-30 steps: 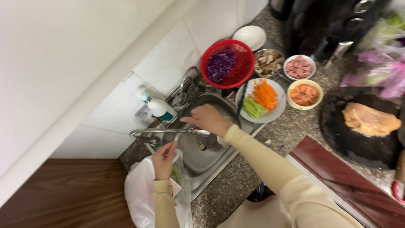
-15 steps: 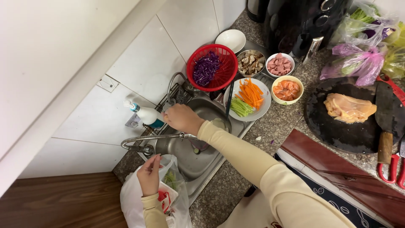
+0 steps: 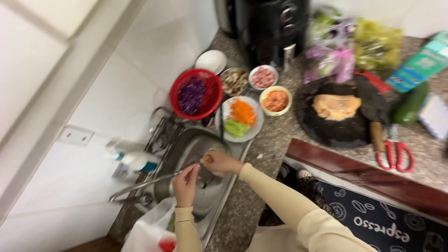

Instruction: The person unwraps a packaged chicken breast, rinses it under the kitchen faucet, and places it on a dark cutting board. They then cut the chicken into smaller pieces with a cleaver, repositioning the meat between cuts.

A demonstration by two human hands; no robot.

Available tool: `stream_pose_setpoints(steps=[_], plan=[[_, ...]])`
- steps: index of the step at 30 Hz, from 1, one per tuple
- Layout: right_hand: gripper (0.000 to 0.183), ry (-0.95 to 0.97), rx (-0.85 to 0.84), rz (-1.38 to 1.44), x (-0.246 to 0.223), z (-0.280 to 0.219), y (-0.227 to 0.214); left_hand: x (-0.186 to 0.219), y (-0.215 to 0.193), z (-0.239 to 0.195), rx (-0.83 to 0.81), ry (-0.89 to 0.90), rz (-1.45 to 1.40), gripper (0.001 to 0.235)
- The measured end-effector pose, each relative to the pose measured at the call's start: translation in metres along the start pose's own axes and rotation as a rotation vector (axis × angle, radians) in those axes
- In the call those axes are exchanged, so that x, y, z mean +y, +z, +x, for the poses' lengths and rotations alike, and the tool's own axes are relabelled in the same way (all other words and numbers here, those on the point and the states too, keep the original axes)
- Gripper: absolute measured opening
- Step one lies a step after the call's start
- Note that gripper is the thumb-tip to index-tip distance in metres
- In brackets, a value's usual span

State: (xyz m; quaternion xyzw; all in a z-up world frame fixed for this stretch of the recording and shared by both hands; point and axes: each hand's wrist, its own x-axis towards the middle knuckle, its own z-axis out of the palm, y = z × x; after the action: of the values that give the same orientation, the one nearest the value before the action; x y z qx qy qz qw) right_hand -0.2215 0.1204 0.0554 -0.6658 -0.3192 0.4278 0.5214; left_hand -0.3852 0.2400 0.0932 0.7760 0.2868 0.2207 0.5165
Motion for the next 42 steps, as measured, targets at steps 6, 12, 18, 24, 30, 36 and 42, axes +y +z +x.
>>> stream_pose_setpoints(steps=[6, 12, 18, 24, 30, 36, 42], plan=[[0.04, -0.203, 0.361, 0.037, 0.005, -0.105, -0.159, 0.063, 0.118, 0.024, -0.155, 0.076, -0.078, 0.024], [0.036, -0.128, 0.65, -0.178, 0.049, -0.201, -0.334, 0.146, 0.275, 0.025, -0.354, 0.242, 0.024, 0.02], [0.055, -0.179, 0.76, 0.033, 0.103, -0.231, -0.462, 0.162, 0.466, 0.035, -0.594, 0.399, 0.146, 0.023], [0.056, 0.103, 0.794, -0.399, 0.153, -0.279, -0.495, 0.122, 0.545, 0.05, -0.648, 0.672, 0.649, 0.062], [0.048, 0.278, 0.785, -0.584, 0.169, -0.31, -0.431, 0.11, 0.552, 0.078, -0.727, 0.72, 0.862, 0.088], [0.088, 0.25, 0.893, -0.657, 0.21, -0.309, -0.393, 0.114, 0.549, 0.1, -0.973, 0.628, 0.902, 0.058], [0.06, 0.441, 0.929, -0.375, 0.224, -0.329, -0.415, 0.17, 0.497, 0.104, -0.905, 0.538, 0.427, 0.055]])
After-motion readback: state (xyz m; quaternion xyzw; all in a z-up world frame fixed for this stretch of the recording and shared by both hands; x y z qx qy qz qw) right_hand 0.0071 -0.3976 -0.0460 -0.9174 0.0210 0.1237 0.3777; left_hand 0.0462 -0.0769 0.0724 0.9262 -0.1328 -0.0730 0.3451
